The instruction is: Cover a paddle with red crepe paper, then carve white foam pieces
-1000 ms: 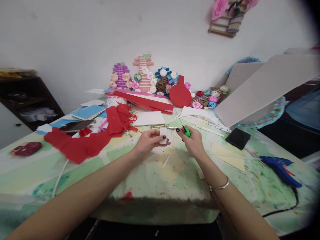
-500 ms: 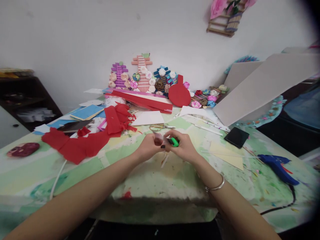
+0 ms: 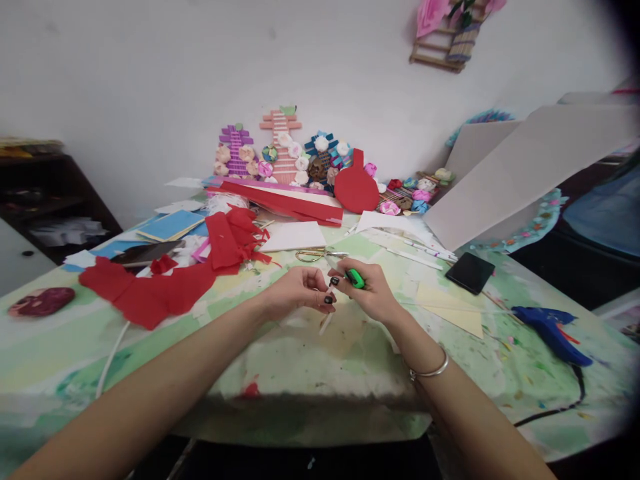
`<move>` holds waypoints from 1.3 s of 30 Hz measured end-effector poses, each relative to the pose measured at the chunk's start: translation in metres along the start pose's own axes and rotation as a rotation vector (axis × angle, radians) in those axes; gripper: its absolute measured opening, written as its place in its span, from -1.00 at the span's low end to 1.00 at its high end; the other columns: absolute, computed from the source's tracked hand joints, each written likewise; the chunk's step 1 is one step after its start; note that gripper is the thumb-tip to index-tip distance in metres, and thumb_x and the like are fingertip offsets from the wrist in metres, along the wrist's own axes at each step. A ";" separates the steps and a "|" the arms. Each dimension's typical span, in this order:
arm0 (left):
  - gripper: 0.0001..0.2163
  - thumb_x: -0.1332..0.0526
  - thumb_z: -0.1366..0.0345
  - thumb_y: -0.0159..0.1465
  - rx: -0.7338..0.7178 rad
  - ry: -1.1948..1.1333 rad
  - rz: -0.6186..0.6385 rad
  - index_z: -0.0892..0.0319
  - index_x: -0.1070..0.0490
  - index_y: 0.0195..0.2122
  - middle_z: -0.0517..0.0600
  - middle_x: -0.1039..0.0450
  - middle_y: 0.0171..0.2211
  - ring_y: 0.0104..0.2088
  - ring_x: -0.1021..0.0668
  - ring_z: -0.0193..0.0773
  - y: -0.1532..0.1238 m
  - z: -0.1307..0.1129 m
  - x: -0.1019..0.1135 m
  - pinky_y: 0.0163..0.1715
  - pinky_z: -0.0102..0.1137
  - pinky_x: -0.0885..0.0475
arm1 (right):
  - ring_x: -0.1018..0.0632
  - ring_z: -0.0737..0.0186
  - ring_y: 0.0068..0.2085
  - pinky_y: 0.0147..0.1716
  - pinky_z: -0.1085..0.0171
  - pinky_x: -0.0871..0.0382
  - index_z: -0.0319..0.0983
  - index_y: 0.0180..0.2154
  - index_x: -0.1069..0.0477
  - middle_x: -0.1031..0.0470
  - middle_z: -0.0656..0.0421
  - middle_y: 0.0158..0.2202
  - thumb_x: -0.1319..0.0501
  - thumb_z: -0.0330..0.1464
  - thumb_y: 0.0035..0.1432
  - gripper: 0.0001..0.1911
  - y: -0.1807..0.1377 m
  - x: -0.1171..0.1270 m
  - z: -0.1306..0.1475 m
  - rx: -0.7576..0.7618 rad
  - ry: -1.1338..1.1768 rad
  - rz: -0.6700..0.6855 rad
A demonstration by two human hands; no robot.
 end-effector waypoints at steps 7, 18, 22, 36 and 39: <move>-0.55 -0.43 0.43 -0.13 -0.019 -0.042 -0.043 0.24 -0.38 -0.18 -0.06 -0.46 -0.49 -0.45 -0.53 -0.31 -0.002 -0.005 0.002 -0.31 -0.31 -0.43 | -0.30 0.38 -0.52 -0.45 0.37 -0.17 -0.23 -0.45 -0.35 -0.34 0.27 -0.57 -0.15 -0.27 0.12 -0.82 -0.002 0.026 -0.023 -0.144 -0.108 -0.212; -0.93 -0.29 0.41 0.11 -0.173 -0.284 -0.005 0.29 -0.42 -0.40 -0.08 -0.27 -0.56 -0.61 -0.25 -0.52 -0.005 -0.027 -0.002 -0.59 -0.55 -0.14 | -0.21 0.38 -0.55 -0.51 0.36 0.00 -0.22 -0.56 -0.23 -0.18 0.29 -0.64 -0.07 0.05 0.08 -0.52 0.001 0.008 -0.012 -0.089 -0.324 0.028; -0.93 -0.26 0.46 0.10 -0.185 -0.275 0.010 0.27 -0.36 -0.42 -0.07 -0.27 -0.54 -0.59 -0.25 -0.49 -0.008 -0.033 -0.010 -0.59 -0.53 -0.12 | -0.23 0.37 -0.56 -0.51 0.35 0.03 -0.22 -0.57 -0.26 -0.23 0.26 -0.65 0.00 0.10 0.09 -0.46 0.001 0.007 -0.013 -0.096 -0.427 0.029; -0.88 -0.26 0.36 0.10 -0.218 -0.207 0.027 0.26 -0.33 -0.42 -0.06 -0.29 -0.49 -0.60 -0.21 -0.50 -0.009 -0.033 -0.012 -0.56 -0.49 -0.09 | -0.23 0.37 -0.58 -0.52 0.34 0.05 -0.23 -0.57 -0.28 -0.23 0.24 -0.66 0.04 0.13 0.10 -0.42 0.000 0.005 -0.012 -0.116 -0.542 0.040; -0.89 -0.26 0.36 0.12 -0.228 -0.210 0.031 0.26 -0.33 -0.42 -0.06 -0.29 -0.50 -0.60 -0.20 -0.50 -0.010 -0.033 -0.013 -0.55 -0.49 -0.10 | -0.23 0.37 -0.58 -0.52 0.34 0.05 -0.22 -0.57 -0.26 -0.22 0.25 -0.66 0.05 0.13 0.11 -0.42 0.000 0.005 -0.012 -0.126 -0.554 0.034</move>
Point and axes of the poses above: each hand's wrist, its own y-axis towards the middle knuckle, its own x-axis out of the back of the hand, z = x × y, the point moved 9 cm from there along y, towards the middle knuckle
